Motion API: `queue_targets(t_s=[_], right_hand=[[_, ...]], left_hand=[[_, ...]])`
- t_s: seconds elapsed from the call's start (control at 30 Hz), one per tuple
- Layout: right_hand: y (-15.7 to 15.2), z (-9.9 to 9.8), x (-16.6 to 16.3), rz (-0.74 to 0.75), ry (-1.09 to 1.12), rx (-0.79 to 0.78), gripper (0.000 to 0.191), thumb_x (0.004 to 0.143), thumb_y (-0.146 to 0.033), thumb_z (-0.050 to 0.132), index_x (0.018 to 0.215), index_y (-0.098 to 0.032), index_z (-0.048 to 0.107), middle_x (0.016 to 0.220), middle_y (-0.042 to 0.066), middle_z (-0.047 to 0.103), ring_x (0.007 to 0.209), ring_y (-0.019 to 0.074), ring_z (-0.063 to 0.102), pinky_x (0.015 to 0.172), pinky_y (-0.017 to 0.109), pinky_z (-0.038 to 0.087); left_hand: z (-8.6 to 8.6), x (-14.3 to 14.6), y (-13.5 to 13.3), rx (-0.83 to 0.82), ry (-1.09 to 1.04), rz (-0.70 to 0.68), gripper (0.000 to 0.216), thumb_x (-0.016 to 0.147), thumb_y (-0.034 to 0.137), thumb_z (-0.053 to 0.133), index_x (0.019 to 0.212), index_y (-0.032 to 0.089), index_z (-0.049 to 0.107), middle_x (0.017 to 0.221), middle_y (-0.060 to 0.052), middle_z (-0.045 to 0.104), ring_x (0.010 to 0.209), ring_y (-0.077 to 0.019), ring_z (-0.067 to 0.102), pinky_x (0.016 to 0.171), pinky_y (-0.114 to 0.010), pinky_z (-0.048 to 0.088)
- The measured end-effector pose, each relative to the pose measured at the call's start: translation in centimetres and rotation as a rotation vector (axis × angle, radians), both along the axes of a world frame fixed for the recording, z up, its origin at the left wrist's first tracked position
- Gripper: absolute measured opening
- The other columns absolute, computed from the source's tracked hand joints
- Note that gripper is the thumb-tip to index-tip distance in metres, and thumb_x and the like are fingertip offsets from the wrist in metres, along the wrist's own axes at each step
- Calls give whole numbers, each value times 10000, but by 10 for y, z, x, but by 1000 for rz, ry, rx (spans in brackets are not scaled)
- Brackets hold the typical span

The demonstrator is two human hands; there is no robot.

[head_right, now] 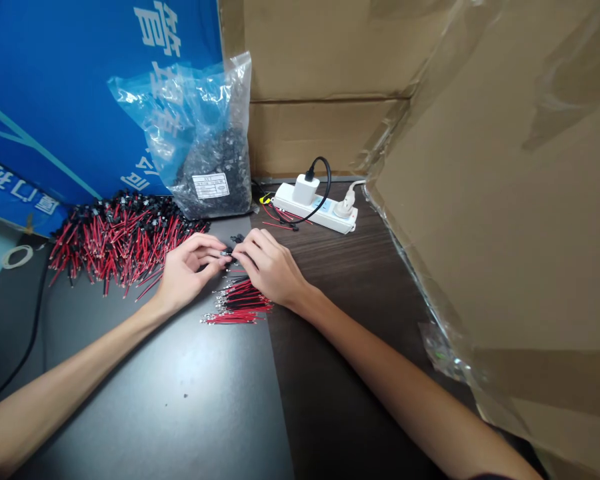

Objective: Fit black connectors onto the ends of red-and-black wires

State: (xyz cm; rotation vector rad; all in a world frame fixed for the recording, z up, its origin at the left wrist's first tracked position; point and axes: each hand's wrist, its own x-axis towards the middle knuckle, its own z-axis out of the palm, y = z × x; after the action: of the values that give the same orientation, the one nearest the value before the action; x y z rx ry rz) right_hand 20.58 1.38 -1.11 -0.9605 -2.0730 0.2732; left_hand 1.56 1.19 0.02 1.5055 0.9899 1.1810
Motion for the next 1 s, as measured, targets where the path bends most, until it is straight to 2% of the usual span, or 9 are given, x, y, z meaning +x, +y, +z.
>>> queue_targets(t_s=[0.23, 0.53, 1.0], right_hand=[[0, -1, 0, 0, -5, -7, 173, 1014, -210, 503, 920, -209, 648, 896, 81, 637, 853, 221, 578, 790, 376, 499], [1, -2, 0, -11, -35, 58, 178, 1018, -208, 499, 920, -185, 647, 886, 83, 640, 843, 215, 583, 783, 363, 505], [1, -3, 0, -26, -61, 73, 177, 1021, -206, 497, 925, -192, 644, 904, 82, 636, 858, 215, 584, 776, 357, 498]], left_hand=[[1, -1, 0, -64, -15, 0, 212, 740, 194, 773, 921, 160, 668, 888, -45, 673, 798, -148, 708, 759, -281, 590], [4, 0, -2, -147, -16, 3, 223, 721, 182, 780, 911, 150, 667, 854, -44, 696, 796, -151, 711, 755, -269, 564], [5, -1, -1, -197, -32, 10, 263, 659, 170, 801, 886, 142, 672, 765, -38, 720, 757, -159, 731, 746, -274, 575]])
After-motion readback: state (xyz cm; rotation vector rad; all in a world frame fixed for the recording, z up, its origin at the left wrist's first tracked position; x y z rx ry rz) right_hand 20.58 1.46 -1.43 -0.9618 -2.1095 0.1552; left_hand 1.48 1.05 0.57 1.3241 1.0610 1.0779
